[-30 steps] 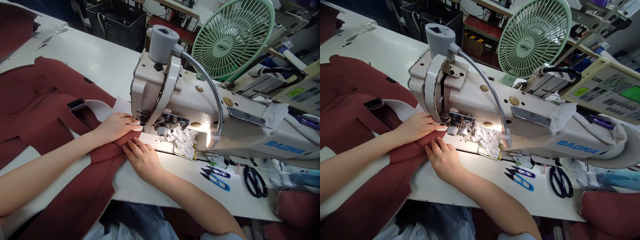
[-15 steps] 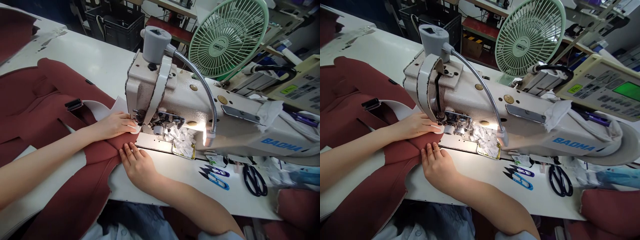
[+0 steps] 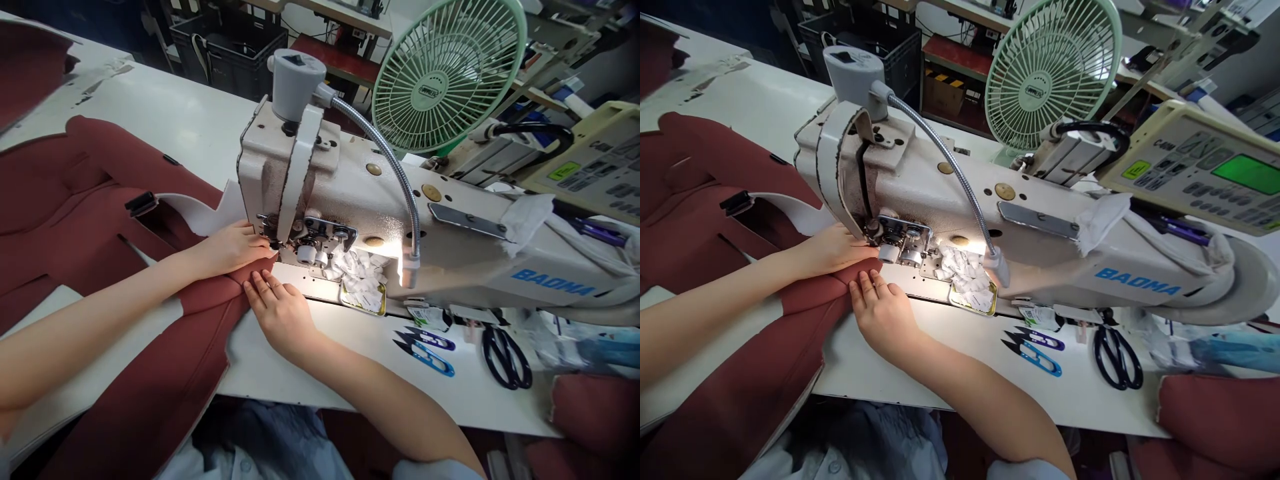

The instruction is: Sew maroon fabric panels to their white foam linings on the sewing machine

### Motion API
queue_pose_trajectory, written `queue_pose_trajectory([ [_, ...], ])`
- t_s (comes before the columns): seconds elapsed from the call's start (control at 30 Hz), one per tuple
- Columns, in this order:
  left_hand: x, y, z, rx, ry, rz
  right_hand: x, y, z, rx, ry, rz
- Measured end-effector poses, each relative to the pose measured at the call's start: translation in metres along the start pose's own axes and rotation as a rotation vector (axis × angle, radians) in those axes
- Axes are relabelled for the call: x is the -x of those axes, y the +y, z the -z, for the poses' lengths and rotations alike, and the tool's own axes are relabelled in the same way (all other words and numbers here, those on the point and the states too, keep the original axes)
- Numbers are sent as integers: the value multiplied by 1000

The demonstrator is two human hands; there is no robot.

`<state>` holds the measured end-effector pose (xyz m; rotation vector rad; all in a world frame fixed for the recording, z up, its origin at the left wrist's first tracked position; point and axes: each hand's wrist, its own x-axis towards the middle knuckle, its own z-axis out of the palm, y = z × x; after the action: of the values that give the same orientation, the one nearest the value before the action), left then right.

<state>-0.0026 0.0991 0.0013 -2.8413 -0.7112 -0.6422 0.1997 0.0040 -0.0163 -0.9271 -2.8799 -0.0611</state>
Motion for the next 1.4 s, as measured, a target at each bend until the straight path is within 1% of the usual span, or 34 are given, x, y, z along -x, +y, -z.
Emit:
queue_pose_trajectory([
  [0.13,-9,14,0,-98,16,18,-3,5,3,-40,-39,-14],
  [0.37,-15,28,-3,-162,72,63,-5,7,6,-89,-6,-43],
  [0.47,-12,26,-6,-157,61,91,-7,8,5,-88,-15,-68],
  [0.57,-7,13,-5,-108,25,102,-8,8,3,-75,-25,-76],
  [0.67,-2,-4,3,-106,10,94,-7,5,2,-32,-13,-66],
  [0.77,0,-13,13,-93,-63,42,-6,1,2,-3,24,-20],
  [0.83,-2,-10,17,-66,-100,-23,-5,0,3,-1,39,-1],
  [0.9,-6,-3,19,-71,-84,-75,-6,0,4,7,42,2],
  [1.0,-13,10,19,-102,-86,-41,-7,3,4,43,40,-9],
  [1.1,-15,16,15,-104,-120,30,-8,6,3,55,37,-29],
  [1.23,-13,14,9,-111,-128,52,-10,9,2,26,24,-61],
  [1.4,-12,13,5,-120,-60,25,-12,11,1,-29,19,-97],
])
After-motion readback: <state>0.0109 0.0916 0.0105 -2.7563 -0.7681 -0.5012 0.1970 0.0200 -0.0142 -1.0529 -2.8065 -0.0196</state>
